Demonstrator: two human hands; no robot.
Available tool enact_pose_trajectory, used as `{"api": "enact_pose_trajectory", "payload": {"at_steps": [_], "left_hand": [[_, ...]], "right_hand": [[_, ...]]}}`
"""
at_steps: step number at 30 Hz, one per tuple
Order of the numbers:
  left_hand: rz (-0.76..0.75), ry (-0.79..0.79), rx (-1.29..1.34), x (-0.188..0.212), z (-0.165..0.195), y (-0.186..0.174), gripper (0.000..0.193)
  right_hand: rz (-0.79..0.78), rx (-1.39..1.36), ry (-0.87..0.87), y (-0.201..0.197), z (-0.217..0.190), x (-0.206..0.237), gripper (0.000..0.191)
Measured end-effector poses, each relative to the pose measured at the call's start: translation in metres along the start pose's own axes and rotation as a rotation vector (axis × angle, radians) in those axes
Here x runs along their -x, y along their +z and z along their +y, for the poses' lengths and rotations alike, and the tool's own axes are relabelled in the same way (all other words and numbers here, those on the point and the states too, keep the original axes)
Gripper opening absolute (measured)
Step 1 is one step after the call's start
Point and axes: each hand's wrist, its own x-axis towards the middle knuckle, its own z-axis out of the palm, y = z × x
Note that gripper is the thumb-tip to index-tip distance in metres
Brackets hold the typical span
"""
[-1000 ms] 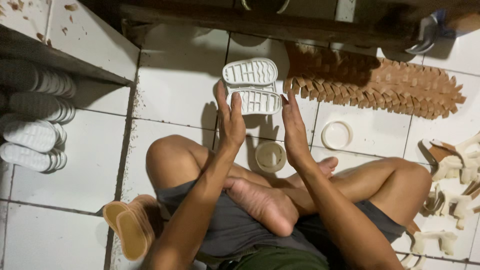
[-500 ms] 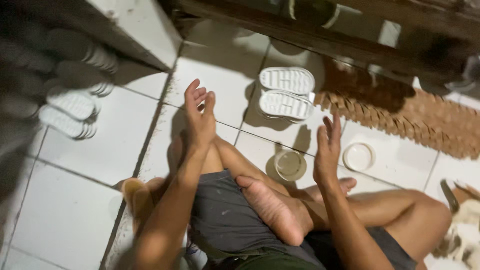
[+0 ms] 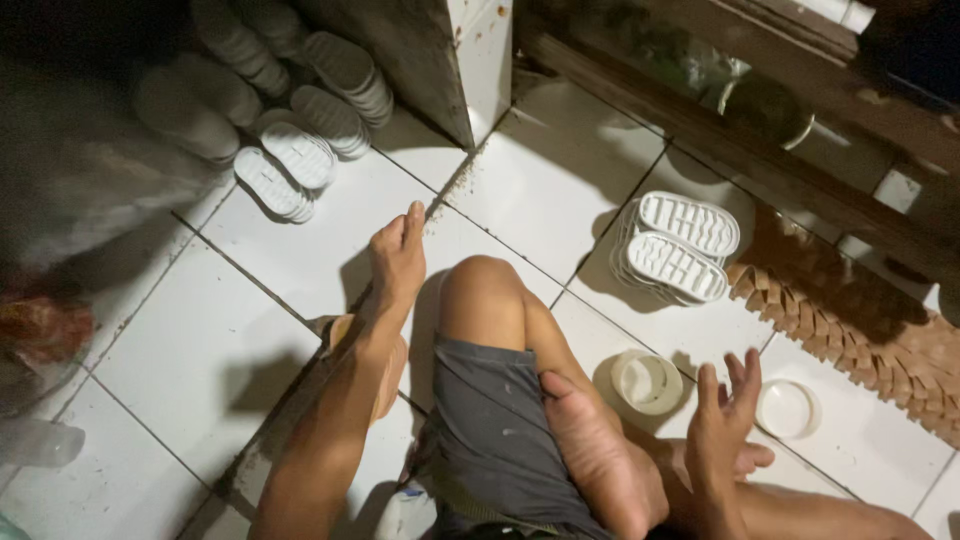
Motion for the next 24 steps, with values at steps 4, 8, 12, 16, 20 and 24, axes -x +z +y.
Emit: {"api": "enact_pose_trajectory", "payload": {"at_steps": [4,8,12,16,20,24], "left_hand": [[0.082,0.192,0.009,-0.048,0.011,-0.017,0.038],[0.142,0.296,-0.223,-0.136,0.011,-0.018,0.021],[0.275,0.57,-0.455,-0.199,0.0,-0.013,0.021],[0.057,0.181,-0.724,-0.227,0.013,-0.004,0.019],[0.151,0.165,-0.51,-0.215,0.027,-0.028,0.015],[0.17,0.069,0.526,-0.169,0.047,-0.062,0.02]], "right_hand": [[0.05,0.016,0.05,-0.01,0.012,0.013,0.073],[0.107,0.159,-0.052,-0.021,0.031,0.013,0.069],[0.149,0.12,-0.127,-0.025,0.047,0.01,0.067],[0.133,0.022,-0.078,-0.026,0.051,0.005,0.068],[0.097,0.018,0.034,-0.029,0.041,0.005,0.065],[-0.092,0.37,-0.321,-0.037,0.032,0.007,0.051]]}}
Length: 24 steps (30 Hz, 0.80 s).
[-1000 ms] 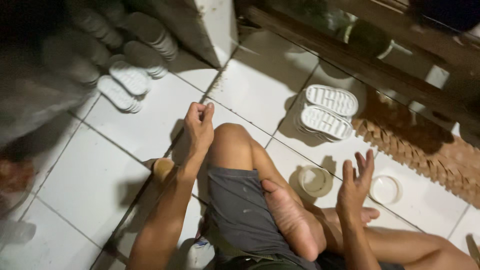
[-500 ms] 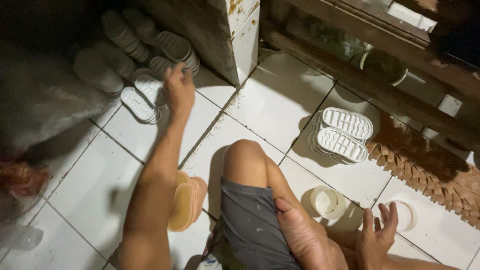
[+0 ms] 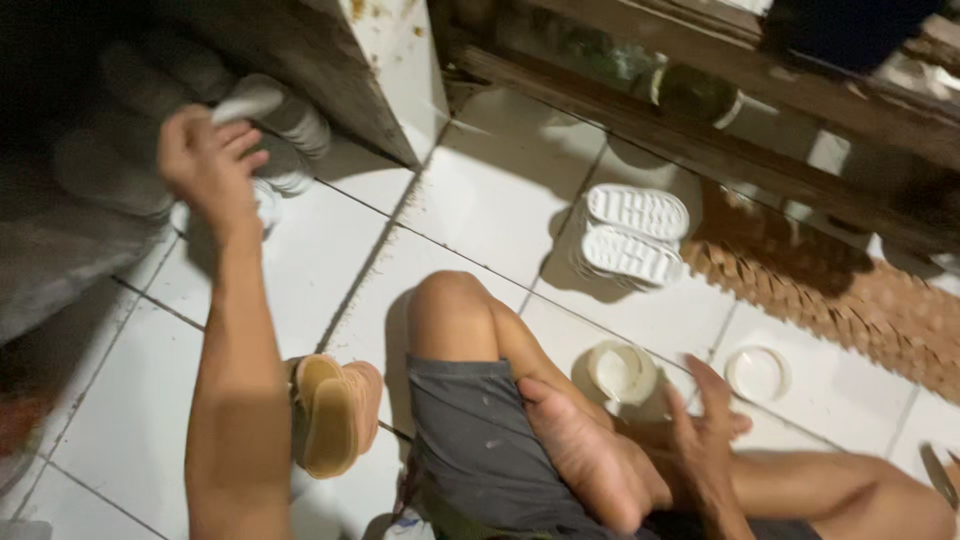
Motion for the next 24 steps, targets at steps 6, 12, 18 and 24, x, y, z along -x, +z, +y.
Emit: {"api": "enact_pose_trajectory", "payload": {"at_steps": [6,12,18,24], "left_hand": [[0.018,-0.15,0.553,0.147,0.045,-0.011,0.058],[-0.282,-0.457,0.419,0.306,0.05,0.034,0.063],[-0.552,-0.767,0.559,0.394,0.052,0.082,0.036],[-0.979,-0.718,0.384,0.422,0.102,0.118,0.04]], "right_hand": [[-0.392,0.363,-0.294,-0.01,0.016,-0.008,0.067],[-0.414,0.529,-0.393,-0.009,0.025,-0.022,0.077],[-0.346,0.423,-0.524,-0.033,0.031,-0.014,0.058],[-0.171,0.187,-0.454,-0.086,0.009,0.007,0.031]]}}
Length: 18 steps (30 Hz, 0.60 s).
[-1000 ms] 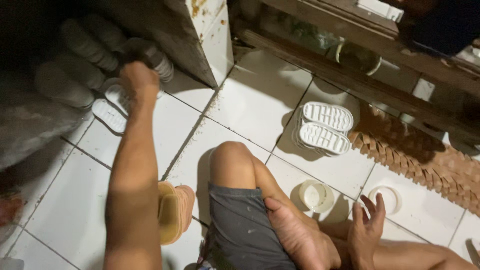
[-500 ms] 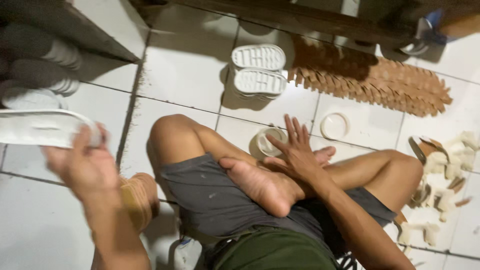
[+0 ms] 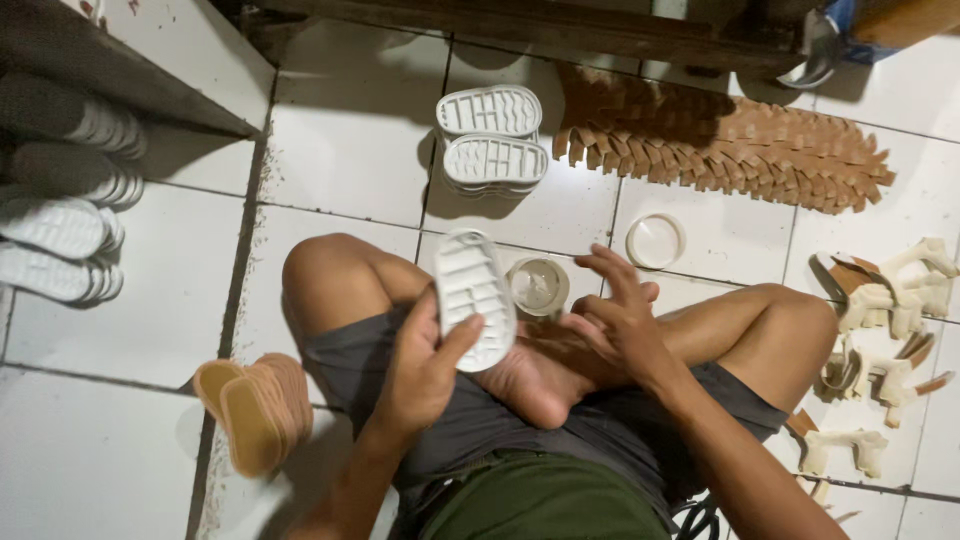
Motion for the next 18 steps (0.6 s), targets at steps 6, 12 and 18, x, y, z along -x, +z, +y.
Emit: {"api": "enact_pose_trajectory", "payload": {"at_steps": [6,12,18], "left_hand": [[-0.207,-0.138,-0.173,0.015,0.03,0.048,0.041],[-0.225,-0.179,-0.192,0.012,0.038,0.062,0.038],[-0.23,-0.172,-0.268,0.01,0.037,0.081,0.045]], "right_hand": [[0.364,-0.205,-0.222,-0.039,-0.042,-0.002,0.069],[0.413,-0.193,-0.288,-0.049,-0.055,-0.003,0.086],[0.385,-0.149,-0.137,-0.055,-0.055,-0.001,0.088]]}}
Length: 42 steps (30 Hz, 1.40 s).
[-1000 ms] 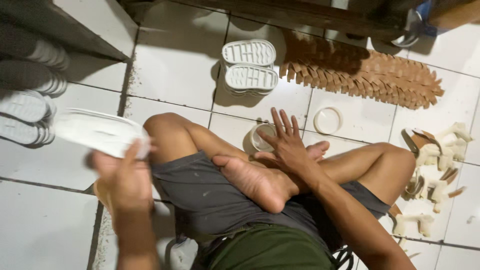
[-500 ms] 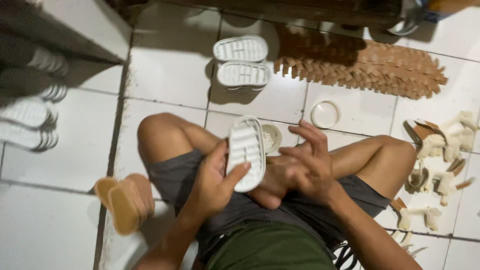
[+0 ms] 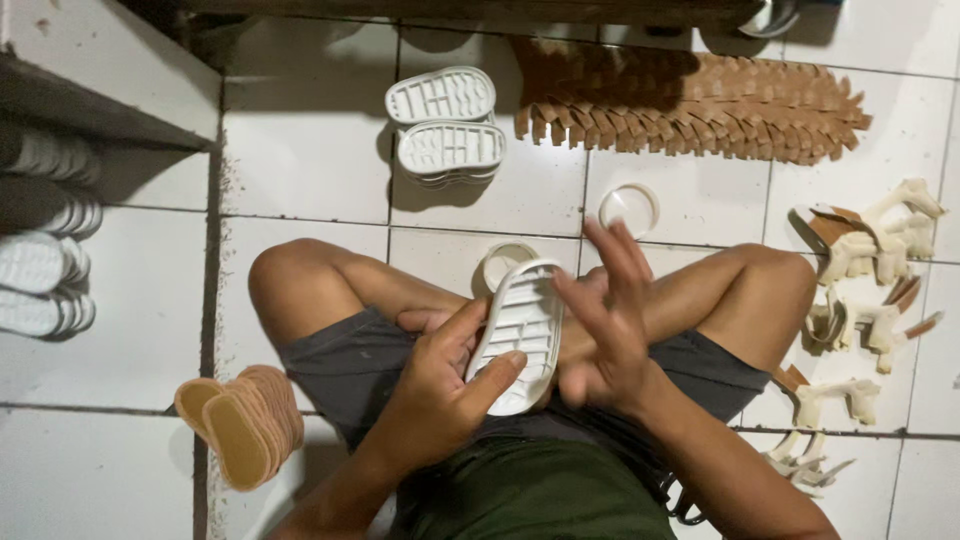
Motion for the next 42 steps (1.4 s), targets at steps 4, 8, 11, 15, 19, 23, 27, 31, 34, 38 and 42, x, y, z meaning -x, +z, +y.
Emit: {"api": "enact_pose_trajectory", "payload": {"at_steps": [4,8,11,15,19,23,27,31,34,38,42], "left_hand": [[0.11,0.142,-0.235,-0.005,0.012,0.004,0.043],[0.216,0.2,-0.236,-0.007,0.021,0.005,0.043],[0.242,0.252,-0.311,-0.01,0.02,0.018,0.042],[0.325,0.398,-0.145,-0.016,0.018,0.03,0.035],[0.377,0.514,-0.583,-0.021,0.021,0.021,0.037],[0.264,0.348,-0.485,-0.021,0.024,-0.021,0.04],[0.426,0.489,0.114,-0.017,0.013,-0.067,0.017],[0.515,0.307,0.504,-0.013,-0.011,-0.08,0.036],[0.36,0.201,0.501,-0.012,-0.028,-0.074,0.041],[0.374,0.064,0.59,-0.011,-0.038,-0.063,0.042],[0.234,-0.011,0.6,-0.009,-0.034,-0.05,0.053]], "right_hand": [[-0.024,0.094,0.044,-0.001,-0.006,0.001,0.077],[-0.005,0.013,-0.114,-0.008,-0.01,0.01,0.063],[0.111,0.0,-0.114,-0.002,-0.002,0.013,0.063],[0.106,-0.025,0.003,0.028,-0.003,0.021,0.057],[-0.154,-0.643,0.248,0.05,-0.018,0.047,0.063],[-0.301,-0.82,0.349,0.042,0.03,0.065,0.049],[-0.61,0.081,0.355,0.064,0.09,0.056,0.067],[-0.704,0.379,0.179,0.087,0.109,0.045,0.077],[-0.684,0.404,0.129,0.09,0.107,0.047,0.074],[-0.601,0.338,0.071,0.076,0.107,0.051,0.06],[-0.535,0.215,0.15,0.05,0.093,0.047,0.04]]}}
